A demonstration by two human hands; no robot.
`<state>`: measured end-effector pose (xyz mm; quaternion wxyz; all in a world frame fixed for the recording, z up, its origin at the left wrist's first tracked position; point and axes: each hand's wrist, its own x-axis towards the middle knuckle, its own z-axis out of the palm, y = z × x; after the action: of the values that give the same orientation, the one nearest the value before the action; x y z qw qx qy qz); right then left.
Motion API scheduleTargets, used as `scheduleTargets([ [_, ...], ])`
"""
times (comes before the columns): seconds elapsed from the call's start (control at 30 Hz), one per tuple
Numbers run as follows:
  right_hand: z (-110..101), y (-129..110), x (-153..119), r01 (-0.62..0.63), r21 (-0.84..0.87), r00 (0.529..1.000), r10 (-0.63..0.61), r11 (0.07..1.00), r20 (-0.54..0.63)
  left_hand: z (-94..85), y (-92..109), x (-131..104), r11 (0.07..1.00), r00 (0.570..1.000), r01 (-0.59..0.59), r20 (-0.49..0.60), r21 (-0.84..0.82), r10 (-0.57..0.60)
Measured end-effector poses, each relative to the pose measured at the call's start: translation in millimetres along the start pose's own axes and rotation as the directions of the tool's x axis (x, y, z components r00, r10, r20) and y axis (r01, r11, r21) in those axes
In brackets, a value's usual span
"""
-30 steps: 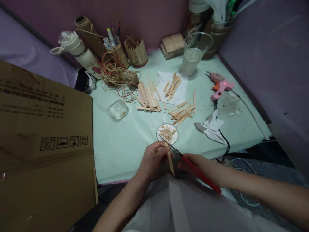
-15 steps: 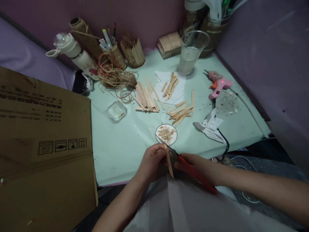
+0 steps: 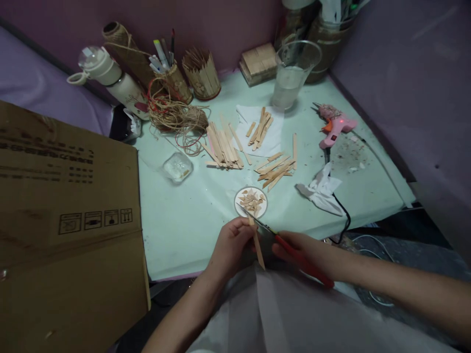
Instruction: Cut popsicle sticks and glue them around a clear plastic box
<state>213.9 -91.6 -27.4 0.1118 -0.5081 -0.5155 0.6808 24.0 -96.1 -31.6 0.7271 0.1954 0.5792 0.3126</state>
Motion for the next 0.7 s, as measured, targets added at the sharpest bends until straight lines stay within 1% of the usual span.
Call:
scheduleTargets([
  [0.07, -10.2, -4.0, -2.7, -0.035, -0.006, 0.996, 0.036, 0.999, 0.085, -7.9, 6.5, -4.6, 0.999, 0.999, -0.035, -0.018, 0.01, 0.035],
  [0.13, -20.4, -4.8, -3.6, -0.047, 0.033, 0.995, 0.043, 0.998, 0.089, -18.1, 17.7, -7.2, 0.994, 0.993, -0.099, -0.066, 0.036, 0.101],
  [0.2, -27.1, -0.4, -1.7, -0.033, 0.174, 0.996, 0.017, 0.984, 0.089, -27.4, 33.0, -5.5, 0.976, 0.972, -0.191, -0.118, 0.108, 0.203],
  [0.23, -28.7, 3.7, 0.5, -0.036, 0.29, 0.995, 0.007, 0.956, 0.1, -30.4, 41.9, -2.5, 0.957, 0.956, -0.24, -0.134, 0.162, 0.262],
  [0.27, -29.4, 8.5, 3.5, -0.046, 0.426, 0.994, -0.001, 0.904, 0.111, -31.7, 51.2, 2.0, 0.932, 0.937, -0.286, -0.138, 0.223, 0.321],
  [0.33, -29.5, 18.8, 10.9, -0.064, 0.654, 0.993, -0.014, 0.754, 0.113, -27.9, 70.3, 15.4, 0.858, 0.895, -0.367, -0.113, 0.359, 0.431],
  [0.4, -30.4, 28.0, 18.9, -0.049, 0.784, 0.993, -0.054, 0.619, 0.105, -15.4, 87.6, 33.3, 0.742, 0.849, -0.429, -0.05, 0.515, 0.526],
  [0.47, -32.9, 34.9, 26.0, -0.04, 0.849, 0.986, -0.118, 0.527, 0.12, 3.1, 100.5, 52.8, 0.565, 0.798, -0.467, 0.049, 0.68, 0.601],
  [0.5, -34.5, 37.5, 28.9, -0.044, 0.87, 0.98, -0.149, 0.491, 0.134, 13.2, 105.0, 62.1, 0.469, 0.775, -0.475, 0.102, 0.745, 0.623],
  [0.53, -36.0, 39.5, 31.3, -0.047, 0.886, 0.973, -0.18, 0.461, 0.145, 22.9, 108.4, 70.8, 0.378, 0.762, -0.481, 0.163, 0.791, 0.627],
  [0.57, -37.2, 41.2, 33.3, -0.045, 0.899, 0.966, -0.211, 0.435, 0.15, 31.6, 111.1, 78.7, 0.301, 0.76, -0.481, 0.221, 0.823, 0.611],
  [0.6, -37.9, 42.4, 34.9, -0.039, 0.909, 0.959, -0.241, 0.414, 0.151, 38.9, 113.5, 85.7, 0.237, 0.771, -0.481, 0.278, 0.844, 0.573],
  [0.63, -38.1, 43.5, 36.1, -0.031, 0.916, 0.951, -0.269, 0.399, 0.15, 44.4, 116.4, 91.9, 0.185, 0.782, -0.48, 0.322, 0.857, 0.534],
  [0.7, -37.3, 45.3, 37.7, -0.013, 0.927, 0.936, -0.32, 0.376, 0.143, 49.6, 125.2, 102.7, 0.119, 0.79, -0.471, 0.358, 0.874, 0.497],
])
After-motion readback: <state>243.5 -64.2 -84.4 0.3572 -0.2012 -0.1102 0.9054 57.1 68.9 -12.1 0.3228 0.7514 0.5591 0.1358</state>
